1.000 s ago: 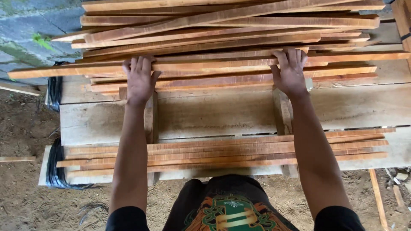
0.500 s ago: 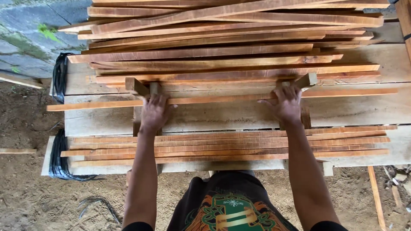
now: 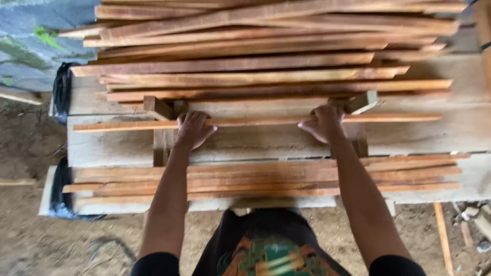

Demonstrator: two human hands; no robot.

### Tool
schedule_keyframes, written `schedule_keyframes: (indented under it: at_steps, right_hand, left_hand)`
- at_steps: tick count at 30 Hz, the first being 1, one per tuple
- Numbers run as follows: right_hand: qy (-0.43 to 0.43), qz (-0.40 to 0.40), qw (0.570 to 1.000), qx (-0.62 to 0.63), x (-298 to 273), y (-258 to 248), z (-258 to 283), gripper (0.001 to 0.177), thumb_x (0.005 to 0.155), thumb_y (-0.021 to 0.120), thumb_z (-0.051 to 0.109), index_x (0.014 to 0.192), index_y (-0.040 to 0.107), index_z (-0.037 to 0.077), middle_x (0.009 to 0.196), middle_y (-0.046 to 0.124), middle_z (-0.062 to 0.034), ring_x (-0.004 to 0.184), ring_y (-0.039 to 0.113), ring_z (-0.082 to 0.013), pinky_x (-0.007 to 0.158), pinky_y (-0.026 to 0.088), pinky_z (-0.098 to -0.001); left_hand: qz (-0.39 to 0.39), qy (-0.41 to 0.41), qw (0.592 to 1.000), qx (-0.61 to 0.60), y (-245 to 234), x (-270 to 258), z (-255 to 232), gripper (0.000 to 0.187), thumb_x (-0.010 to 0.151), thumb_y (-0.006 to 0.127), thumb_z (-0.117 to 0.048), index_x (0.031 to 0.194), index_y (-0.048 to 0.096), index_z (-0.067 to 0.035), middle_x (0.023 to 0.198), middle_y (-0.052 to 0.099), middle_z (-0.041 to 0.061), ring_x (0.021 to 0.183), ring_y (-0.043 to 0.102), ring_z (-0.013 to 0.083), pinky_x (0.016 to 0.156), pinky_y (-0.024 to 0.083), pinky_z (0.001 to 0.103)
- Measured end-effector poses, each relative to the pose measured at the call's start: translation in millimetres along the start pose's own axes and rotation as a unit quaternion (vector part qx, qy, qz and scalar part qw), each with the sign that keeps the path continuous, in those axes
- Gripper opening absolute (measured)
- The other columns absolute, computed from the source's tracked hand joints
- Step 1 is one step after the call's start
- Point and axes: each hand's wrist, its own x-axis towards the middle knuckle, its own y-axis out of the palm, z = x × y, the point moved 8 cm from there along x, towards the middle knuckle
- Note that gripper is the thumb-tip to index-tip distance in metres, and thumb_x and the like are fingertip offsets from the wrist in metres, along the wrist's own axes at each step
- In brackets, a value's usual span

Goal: Arranging thin wooden slats into a sorting rack on a workbench.

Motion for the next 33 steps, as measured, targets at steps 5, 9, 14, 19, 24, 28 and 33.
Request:
schedule_keyframes:
  at_steps: [5, 9, 14, 19, 24, 28, 33]
  right_hand:
    - [-0.012, 0.037, 0.992, 0.119, -12, -28, 16, 0.067, 0.098, 0.052, 0.075, 0.120, 0.071, 0.015, 0.130, 0.067, -0.0133, 0.137, 0.053, -0.0323, 0.119, 0.029, -0.0501]
    - [0.028, 0.098, 0.994, 0.040, 4, -1, -3, 0.088, 0.099, 0.029, 0.089, 0.134, 0.066, 0.017, 0.149, 0.057, -0.0110, 0.148, 0.040, -0.0352, 0.121, 0.019, -0.0625]
    - [0.020, 0.100, 0.995, -0.018, 7, 20, -11, 0.077, 0.103, 0.024, 0.085, 0.138, 0.060, 0.027, 0.151, 0.053, -0.0039, 0.148, 0.039, -0.0313, 0.120, 0.020, -0.0588]
    - [0.009, 0.079, 0.996, -0.029, -10, 0, 2, 0.062, 0.106, 0.027, 0.075, 0.141, 0.052, 0.030, 0.157, 0.046, -0.0030, 0.151, 0.032, -0.0317, 0.122, 0.010, -0.0555]
    - [0.066, 0.144, 0.986, 0.047, -50, -6, 18, 0.072, 0.101, 0.033, 0.078, 0.162, 0.028, 0.038, 0.173, 0.011, -0.0040, 0.160, -0.003, -0.0335, 0.122, -0.013, -0.0659]
    - [0.065, 0.131, 0.989, 0.032, -46, -3, 16, 0.072, 0.102, 0.033, 0.078, 0.159, 0.033, 0.033, 0.174, 0.010, -0.0076, 0.161, -0.007, -0.0323, 0.123, -0.011, -0.0665]
    - [0.103, 0.104, 0.987, 0.069, -65, -21, 29, 0.079, 0.092, 0.046, 0.077, 0.156, 0.044, 0.031, 0.170, 0.027, -0.0037, 0.160, 0.009, -0.0286, 0.125, 0.013, -0.0660]
  left_hand:
    - [0.100, -0.060, 0.993, -0.004, 12, 10, 6, 0.055, 0.099, 0.040, -0.066, 0.138, 0.057, -0.032, 0.148, 0.055, -0.006, 0.142, 0.047, 0.0193, 0.118, 0.028, 0.051]
    - [0.091, -0.099, 0.991, 0.025, 26, 17, 13, 0.047, 0.106, 0.029, -0.061, 0.138, 0.054, -0.038, 0.161, 0.041, -0.011, 0.149, 0.033, 0.0180, 0.120, 0.020, 0.053]
    - [0.027, -0.097, 0.995, 0.019, 43, 9, 21, 0.056, 0.110, 0.025, -0.067, 0.140, 0.054, -0.030, 0.167, 0.031, 0.002, 0.156, 0.021, 0.0310, 0.123, 0.013, 0.062]
    - [-0.032, -0.083, 0.996, 0.020, 33, -5, 7, 0.056, 0.111, 0.026, -0.067, 0.143, 0.052, -0.028, 0.164, 0.036, 0.005, 0.155, 0.026, 0.0307, 0.125, 0.009, 0.062]
    - [0.037, -0.090, 0.995, 0.008, 22, -41, -11, 0.058, 0.108, 0.031, -0.065, 0.156, 0.037, -0.033, 0.169, 0.027, 0.007, 0.159, 0.019, 0.0289, 0.128, 0.007, 0.062]
    - [0.022, -0.103, 0.994, 0.029, 45, -30, 2, 0.062, 0.106, 0.025, -0.072, 0.153, 0.039, -0.035, 0.168, 0.029, 0.006, 0.160, 0.016, 0.0276, 0.129, 0.004, 0.061]
    - [-0.119, -0.080, 0.988, 0.049, 54, -33, 1, 0.051, 0.097, 0.058, -0.060, 0.136, 0.058, -0.027, 0.146, 0.055, 0.008, 0.154, 0.031, 0.0313, 0.124, 0.023, 0.064]
